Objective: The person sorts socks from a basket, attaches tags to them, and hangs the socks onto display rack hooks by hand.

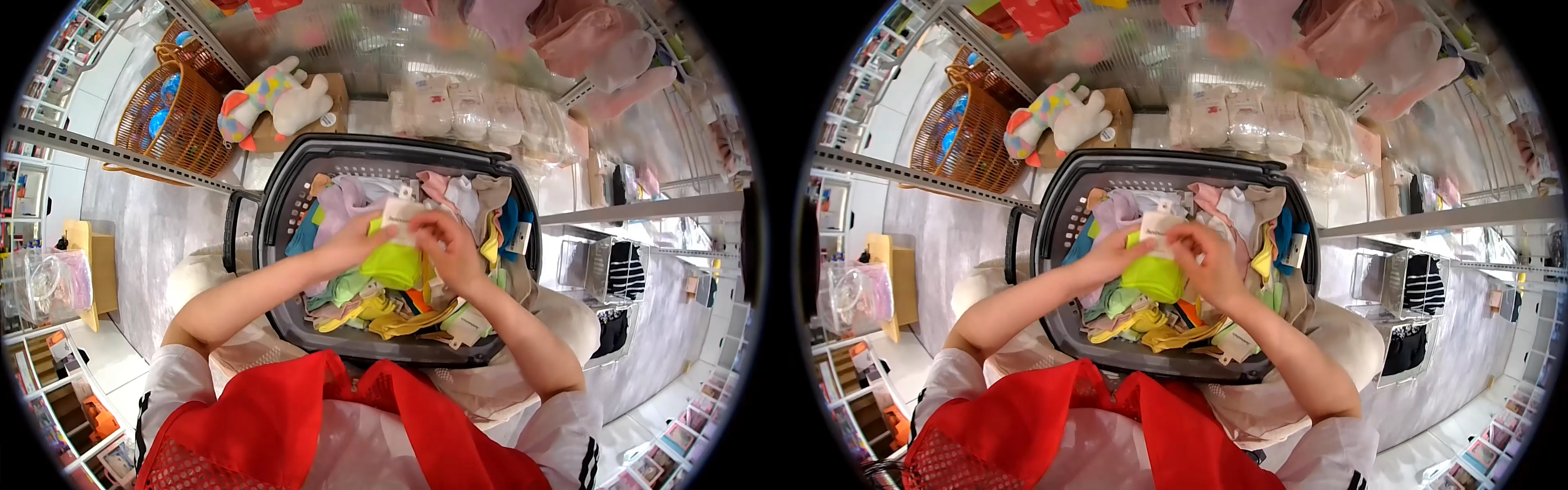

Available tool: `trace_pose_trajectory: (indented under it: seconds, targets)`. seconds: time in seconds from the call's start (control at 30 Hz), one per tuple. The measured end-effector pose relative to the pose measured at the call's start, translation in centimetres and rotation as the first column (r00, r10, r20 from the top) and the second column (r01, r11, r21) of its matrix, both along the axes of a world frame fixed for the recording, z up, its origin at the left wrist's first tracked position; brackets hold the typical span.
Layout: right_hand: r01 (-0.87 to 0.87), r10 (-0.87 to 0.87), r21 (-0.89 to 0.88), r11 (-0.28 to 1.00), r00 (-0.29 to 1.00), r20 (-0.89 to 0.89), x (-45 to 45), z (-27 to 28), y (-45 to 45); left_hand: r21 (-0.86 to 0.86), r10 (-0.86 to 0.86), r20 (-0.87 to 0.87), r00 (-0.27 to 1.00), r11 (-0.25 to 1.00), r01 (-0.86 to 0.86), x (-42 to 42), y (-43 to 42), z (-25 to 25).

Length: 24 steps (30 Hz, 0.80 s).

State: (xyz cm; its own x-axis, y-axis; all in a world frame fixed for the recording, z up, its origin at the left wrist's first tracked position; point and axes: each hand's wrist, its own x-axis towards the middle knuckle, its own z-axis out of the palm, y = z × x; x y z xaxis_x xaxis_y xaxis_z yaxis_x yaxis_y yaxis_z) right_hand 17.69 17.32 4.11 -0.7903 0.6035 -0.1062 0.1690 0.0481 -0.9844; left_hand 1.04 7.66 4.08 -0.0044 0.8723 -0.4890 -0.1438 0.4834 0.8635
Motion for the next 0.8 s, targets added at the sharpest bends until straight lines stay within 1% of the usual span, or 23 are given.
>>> trace_pose_trajectory:
  seconds: [0.03, 0.07, 0.1, 0.13, 0.17, 0.2, 0.23, 0.27, 0.33, 0.37, 0.43, 0.47, 0.53, 0.57, 0.67, 0.7, 0.8]
  targets:
    - [0.106, -0.104, 0.074, 0.992, 0.994, -0.025, -0.1, -0.1, 0.4, 0.032, 0.068, 0.138, 0.988, 0.997, -0.073, 0.2, 0.3, 0.8]
    - [0.210, -0.204, 0.147, 0.967, 0.977, -0.059, -0.2, -0.2, 0.9, 0.027, 0.069, 0.163, 0.984, 0.997, -0.075, 0.2, 0.4, 1.1]
    - [0.246, -0.233, 0.122, 0.962, 0.966, -0.110, -0.2, -0.7, 1.5, 0.022, 0.072, 0.187, 0.980, 0.997, -0.077, 0.1, 0.5, 1.4]
    - [0.212, -0.216, -0.056, 0.976, 0.973, -0.076, -0.4, -1.0, 1.9, 0.019, 0.074, 0.211, 0.975, 0.997, -0.079, 0.1, 0.6, 1.7]
    - [0.178, -0.193, -0.233, 0.956, 0.980, -0.046, -0.5, -1.4, 2.2, 0.045, 0.053, 0.185, 0.981, 0.997, -0.062, 0.1, 0.8, 2.0]
    - [0.143, -0.166, -0.403, 0.904, 0.986, -0.023, -0.5, -1.7, 2.4, 0.042, 0.033, 0.170, 0.985, 0.998, -0.040, 0.0, 0.9, 1.7]
    - [0.142, -0.136, -0.438, 0.888, 0.990, 0.045, -0.5, -2.0, 2.3, 0.037, 0.013, 0.155, 0.988, 0.999, -0.019, -0.1, 1.0, 1.0]
    - [0.122, -0.119, -0.407, 0.905, 0.992, 0.034, -0.5, -2.9, 2.2, 0.032, -0.005, 0.139, 0.990, 0.999, 0.001, -0.2, 1.1, 0.4]
    - [0.079, -0.080, -0.343, 0.936, 0.997, 0.012, -0.7, -4.3, 1.9, 0.026, -0.072, 0.005, 0.997, 0.997, 0.072, -0.1, 1.2, -0.4]
    - [0.084, -0.072, -0.337, 0.938, 0.996, 0.046, -0.4, -4.7, 2.0, 0.020, -0.105, -0.062, 0.993, 0.994, 0.106, 0.0, 1.2, -0.7]
    - [0.085, -0.052, -0.319, 0.944, 0.993, 0.109, -0.3, -3.8, 2.2, -0.035, -0.136, -0.094, 0.986, 0.990, 0.134, 0.1, 1.1, -1.3]
    - [0.116, -0.088, -0.256, 0.960, 0.989, 0.119, -0.4, -3.6, 2.3, -0.059, -0.147, -0.116, 0.982, 0.988, 0.141, 0.0, 1.1, -1.3]
    - [0.170, -0.155, -0.125, 0.977, 0.980, 0.126, -0.4, -3.0, 1.9, -0.069, -0.117, -0.100, 0.988, 0.991, 0.111, 0.3, 1.1, -1.2]
    - [0.215, -0.199, -0.147, 0.966, 0.973, 0.117, -0.5, -2.2, 1.7, -0.072, -0.101, -0.094, 0.990, 0.993, 0.094, 0.4, 1.1, -1.2]
    - [0.280, -0.273, -0.196, 0.940, 0.960, 0.066, -0.5, -2.1, 1.7, -0.038, -0.097, -0.164, 0.982, 0.995, 0.092, 0.7, 0.9, -2.6]
    - [0.311, -0.306, -0.194, 0.930, 0.950, 0.059, -0.8, -2.3, 1.6, -0.021, -0.108, -0.195, 0.975, 0.994, 0.106, 0.8, 0.9, -2.4]
    - [0.307, -0.300, -0.126, 0.943, 0.951, 0.072, -0.5, -2.0, 1.3, -0.042, -0.106, -0.164, 0.981, 0.994, 0.100, 1.1, 0.9, -1.5]
